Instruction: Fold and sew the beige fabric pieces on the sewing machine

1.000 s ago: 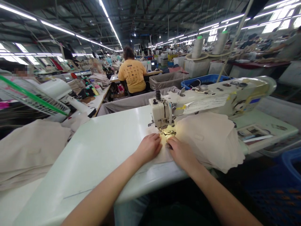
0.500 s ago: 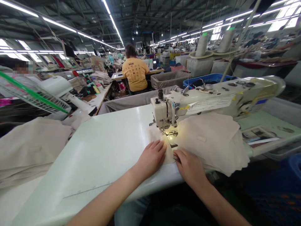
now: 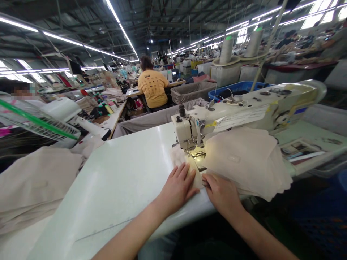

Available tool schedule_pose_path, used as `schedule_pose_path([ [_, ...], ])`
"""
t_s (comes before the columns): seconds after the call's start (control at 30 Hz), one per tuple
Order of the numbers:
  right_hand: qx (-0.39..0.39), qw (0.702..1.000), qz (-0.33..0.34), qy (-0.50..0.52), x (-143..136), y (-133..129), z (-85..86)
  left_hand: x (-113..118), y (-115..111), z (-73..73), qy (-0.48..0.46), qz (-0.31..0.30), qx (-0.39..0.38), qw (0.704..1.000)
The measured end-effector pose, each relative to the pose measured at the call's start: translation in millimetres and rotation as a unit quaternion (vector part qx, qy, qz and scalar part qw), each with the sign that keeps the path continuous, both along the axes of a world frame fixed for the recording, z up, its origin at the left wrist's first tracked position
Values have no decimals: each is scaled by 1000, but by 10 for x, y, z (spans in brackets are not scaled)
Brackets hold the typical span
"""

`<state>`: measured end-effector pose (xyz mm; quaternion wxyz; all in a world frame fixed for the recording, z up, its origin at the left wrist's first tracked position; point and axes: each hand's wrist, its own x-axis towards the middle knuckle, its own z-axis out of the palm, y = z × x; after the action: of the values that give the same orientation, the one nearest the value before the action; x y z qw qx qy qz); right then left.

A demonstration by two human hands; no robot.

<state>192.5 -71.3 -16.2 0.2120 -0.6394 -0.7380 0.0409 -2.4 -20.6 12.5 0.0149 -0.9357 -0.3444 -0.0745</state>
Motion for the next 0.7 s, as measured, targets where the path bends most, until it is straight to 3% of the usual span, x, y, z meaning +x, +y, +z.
schedule_pose_path([
  [0.2,20,1000,-7,3,0,1,-64,-131,-5,26,11,4,3,1000],
  [0.43,36,999,30,7,69,14,-130,-245,-113,134,44,86,-10,995],
  [0.53,32,999,30,12,60,18,-96,-286,35,114,69,123,-12,990],
  [0.63,15,999,38,24,73,-18,-5,-337,258,65,47,184,50,981],
  [0.7,16,999,42,27,131,-67,78,-342,357,17,23,193,73,978],
])
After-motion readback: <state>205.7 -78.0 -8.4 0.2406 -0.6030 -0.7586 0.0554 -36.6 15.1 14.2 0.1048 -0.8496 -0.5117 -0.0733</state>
